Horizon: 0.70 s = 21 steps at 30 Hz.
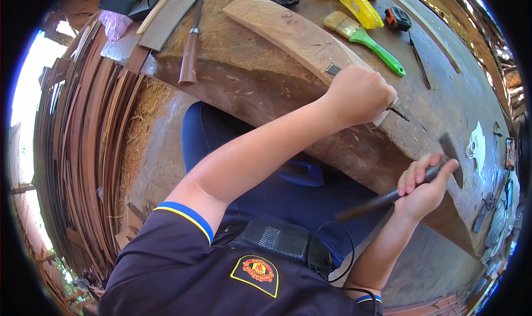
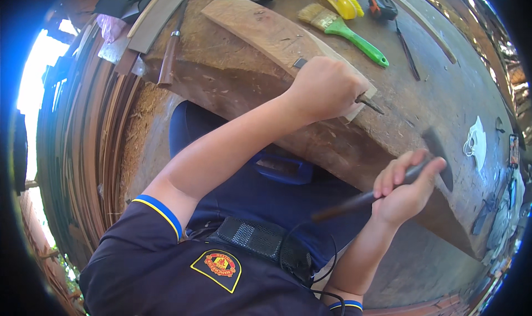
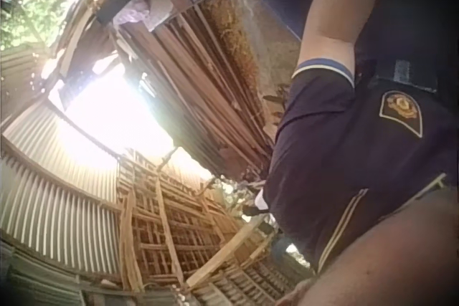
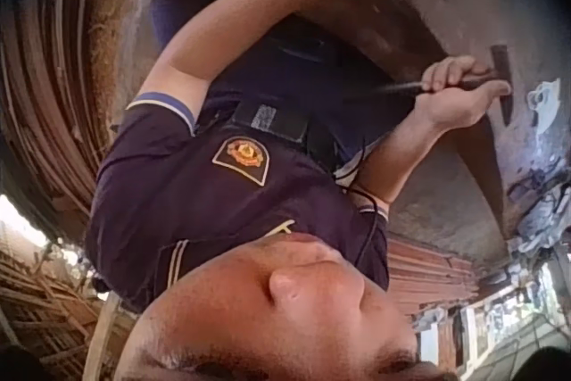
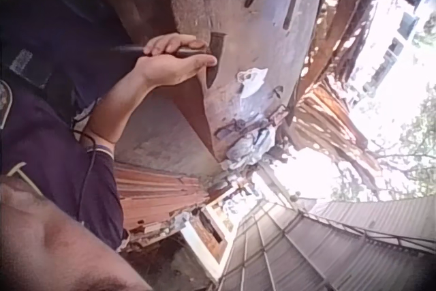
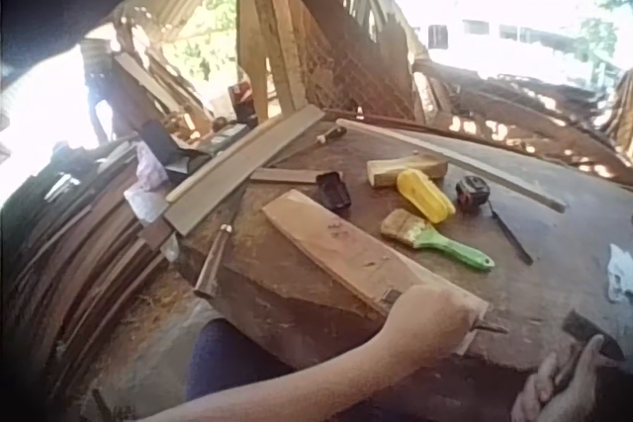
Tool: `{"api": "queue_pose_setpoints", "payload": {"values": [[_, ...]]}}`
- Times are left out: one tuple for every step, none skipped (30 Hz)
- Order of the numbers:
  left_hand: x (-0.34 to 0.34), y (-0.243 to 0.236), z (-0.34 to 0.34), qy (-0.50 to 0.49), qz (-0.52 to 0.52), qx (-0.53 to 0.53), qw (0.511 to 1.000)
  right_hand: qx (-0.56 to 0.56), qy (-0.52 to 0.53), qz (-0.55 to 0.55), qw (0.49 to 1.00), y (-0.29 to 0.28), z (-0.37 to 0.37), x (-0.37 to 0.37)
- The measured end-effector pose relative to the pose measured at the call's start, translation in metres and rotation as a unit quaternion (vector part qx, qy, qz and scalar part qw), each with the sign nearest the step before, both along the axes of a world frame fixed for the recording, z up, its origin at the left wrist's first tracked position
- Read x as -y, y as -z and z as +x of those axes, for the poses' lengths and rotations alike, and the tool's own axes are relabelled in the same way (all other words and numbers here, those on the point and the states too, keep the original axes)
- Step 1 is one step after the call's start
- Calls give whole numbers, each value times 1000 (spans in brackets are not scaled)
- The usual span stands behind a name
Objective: The person uses a chisel and hammer to carve a rectangular piece of wood on a workbench. They repeatedly strike the chisel to remove wood shavings and shape the piece, occasionally adjusting the wood's position.
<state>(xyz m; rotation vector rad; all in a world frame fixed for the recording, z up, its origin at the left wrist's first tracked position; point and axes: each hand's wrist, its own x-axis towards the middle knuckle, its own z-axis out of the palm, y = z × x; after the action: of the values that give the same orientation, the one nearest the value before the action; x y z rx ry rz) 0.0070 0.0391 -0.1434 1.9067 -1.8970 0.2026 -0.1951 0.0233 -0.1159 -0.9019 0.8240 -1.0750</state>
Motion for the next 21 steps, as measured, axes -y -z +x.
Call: {"api": "queue_pose_setpoints", "payload": {"values": [[2, -1, -2, 0, -3, 4, 1000, 22, 10, 0, 1000, 0, 4, -1], [3, -1, -4, 1, -5, 7, 1000, 44, 21, 0, 999, 0, 9, -4], [2, 1, -2, -2, -17, -5, 1000, -46, -49, -23, 997, 2, 16, -10], [0, 2, 4, -5, -31, -16, 999, -135, -118, -49, 983, 3, 22, -14], [0, 2, 7, -8, -46, -27, 999, -124, -151, -51, 979, 4, 20, -14], [0, 2, 6, -3, -33, -21, 999, -109, -156, -40, 981, 5, 11, -15], [0, 1, 6, -4, -21, -13, 1000, -93, -166, -31, 981, 7, 2, -13], [-1, 0, 5, -6, -9, -6, 1000, -78, -178, -22, 981, 8, -5, -13], [1, 1, 6, 5, -15, 0, 1000, -48, -138, -15, 989, 10, -6, -14], [0, -2, 4, -4, -6, 3, 1000, -37, -119, -29, 992, 9, -5, -9], [-1, -5, 2, -14, 4, 5, 1000, -26, -101, -42, 994, 7, -4, -3], [-1, -9, 2, -24, 13, 7, 1000, -15, -82, -55, 995, 6, -3, 5], [-3, -14, 4, -41, -9, -20, 999, -24, -81, -72, 994, 5, -3, 15], [-9, -24, 7, -56, -29, -48, 997, -39, -76, -81, 993, 4, -2, 26], [-17, -36, 12, -70, -48, -78, 993, -54, -70, -89, 992, 3, 0, 38], [-27, -51, 20, -96, -52, -135, 985, -69, -65, -98, 991, 4, 2, 48], [-36, -57, 33, -117, -47, -142, 982, -67, -70, -84, 992, 5, 3, 57], [-42, -57, 49, -148, -18, -190, 970, -65, -78, -71, 992, 9, 6, 66], [-50, -64, 62, -170, 36, -191, 966, -63, -84, -58, 993, 11, 6, 72], [-58, -64, 71, -183, 63, -203, 960, -49, -84, -36, 995, 15, 6, 75], [-64, -61, 78, -195, 89, -215, 953, -36, -84, -15, 996, 19, 6, 77]]}}
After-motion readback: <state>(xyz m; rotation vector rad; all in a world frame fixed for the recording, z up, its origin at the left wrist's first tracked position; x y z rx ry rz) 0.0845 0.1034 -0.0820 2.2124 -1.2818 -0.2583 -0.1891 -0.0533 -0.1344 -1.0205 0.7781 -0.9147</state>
